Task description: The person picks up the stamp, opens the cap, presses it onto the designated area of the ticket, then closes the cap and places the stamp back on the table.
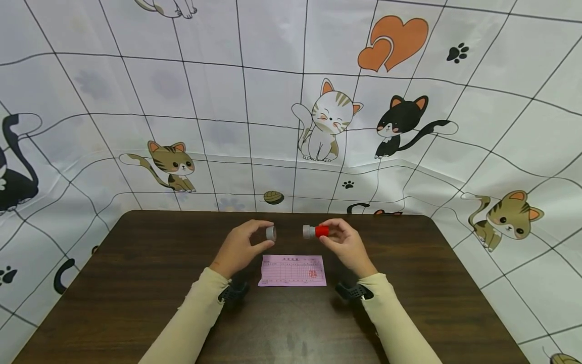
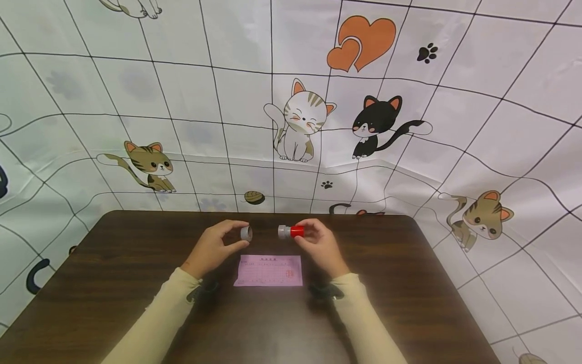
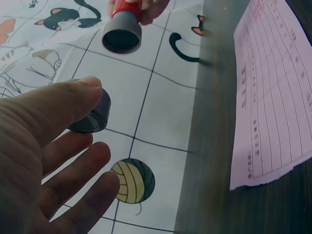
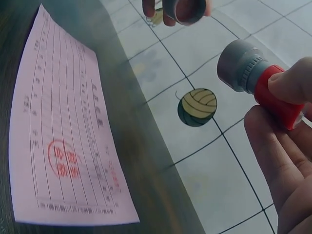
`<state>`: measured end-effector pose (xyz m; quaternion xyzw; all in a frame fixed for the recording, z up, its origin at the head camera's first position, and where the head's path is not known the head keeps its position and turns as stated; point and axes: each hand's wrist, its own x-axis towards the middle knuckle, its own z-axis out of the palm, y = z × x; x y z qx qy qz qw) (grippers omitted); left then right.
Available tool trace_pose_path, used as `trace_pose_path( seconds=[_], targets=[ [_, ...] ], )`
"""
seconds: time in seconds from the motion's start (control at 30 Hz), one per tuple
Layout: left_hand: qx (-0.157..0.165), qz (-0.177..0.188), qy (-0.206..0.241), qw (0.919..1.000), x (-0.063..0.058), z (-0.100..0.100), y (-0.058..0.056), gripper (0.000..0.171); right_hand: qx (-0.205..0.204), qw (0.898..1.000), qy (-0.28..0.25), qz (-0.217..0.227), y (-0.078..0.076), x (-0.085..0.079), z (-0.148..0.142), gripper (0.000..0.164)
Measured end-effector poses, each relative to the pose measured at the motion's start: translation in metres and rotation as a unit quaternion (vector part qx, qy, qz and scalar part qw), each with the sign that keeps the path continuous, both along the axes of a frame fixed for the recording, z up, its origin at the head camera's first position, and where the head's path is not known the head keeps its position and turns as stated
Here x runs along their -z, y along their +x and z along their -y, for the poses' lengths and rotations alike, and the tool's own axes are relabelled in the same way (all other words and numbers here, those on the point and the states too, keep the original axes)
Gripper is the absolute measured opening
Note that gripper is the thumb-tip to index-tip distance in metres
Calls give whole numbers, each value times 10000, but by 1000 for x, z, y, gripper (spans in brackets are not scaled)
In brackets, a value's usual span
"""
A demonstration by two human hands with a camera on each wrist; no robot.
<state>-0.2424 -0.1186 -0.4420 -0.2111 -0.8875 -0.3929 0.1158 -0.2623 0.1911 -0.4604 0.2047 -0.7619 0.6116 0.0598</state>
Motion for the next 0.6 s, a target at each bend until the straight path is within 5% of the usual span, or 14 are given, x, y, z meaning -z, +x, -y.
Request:
trace_pose_path(
  seconds=[0.6],
  targets=[
    [176, -283, -261, 9991, -7, -19, 12, 51, -560, 9973, 316, -342, 19, -22, 21, 33]
  ],
)
